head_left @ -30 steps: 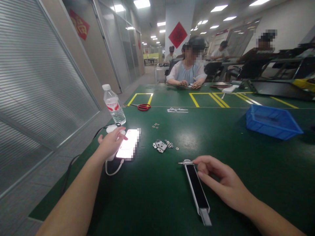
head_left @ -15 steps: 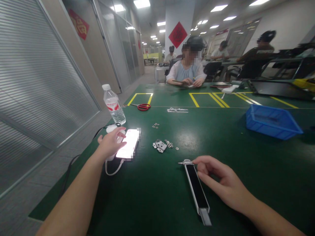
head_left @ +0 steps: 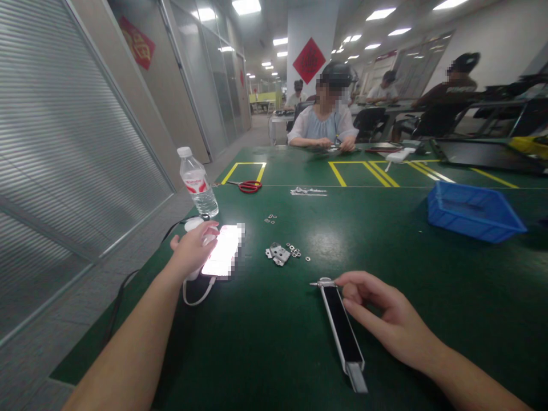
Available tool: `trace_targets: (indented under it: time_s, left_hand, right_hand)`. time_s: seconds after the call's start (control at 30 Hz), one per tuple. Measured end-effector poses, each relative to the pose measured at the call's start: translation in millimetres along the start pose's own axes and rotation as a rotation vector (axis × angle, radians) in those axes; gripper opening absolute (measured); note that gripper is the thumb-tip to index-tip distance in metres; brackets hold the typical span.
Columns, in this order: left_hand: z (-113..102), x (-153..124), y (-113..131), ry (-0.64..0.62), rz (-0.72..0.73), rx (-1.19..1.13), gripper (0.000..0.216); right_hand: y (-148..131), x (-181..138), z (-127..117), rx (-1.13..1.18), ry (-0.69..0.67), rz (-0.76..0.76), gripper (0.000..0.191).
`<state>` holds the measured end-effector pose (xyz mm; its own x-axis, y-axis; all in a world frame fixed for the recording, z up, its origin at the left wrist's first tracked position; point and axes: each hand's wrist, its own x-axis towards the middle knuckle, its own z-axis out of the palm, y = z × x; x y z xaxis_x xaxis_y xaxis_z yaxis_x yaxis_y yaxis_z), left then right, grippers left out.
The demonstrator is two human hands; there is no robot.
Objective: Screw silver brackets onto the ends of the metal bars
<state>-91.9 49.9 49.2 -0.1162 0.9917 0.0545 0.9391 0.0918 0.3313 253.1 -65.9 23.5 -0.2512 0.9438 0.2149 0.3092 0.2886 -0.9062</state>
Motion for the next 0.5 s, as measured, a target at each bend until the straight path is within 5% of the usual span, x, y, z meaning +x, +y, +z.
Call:
trace_targets:
  time_s: [0.5]
  left_hand:
    - [10.1,0.0,5.1,0.013,0.048,0.028,0.043]
  right_hand:
    - [-1.7,1.3,-0.3,-0.019,0.000,-0.014,0.018]
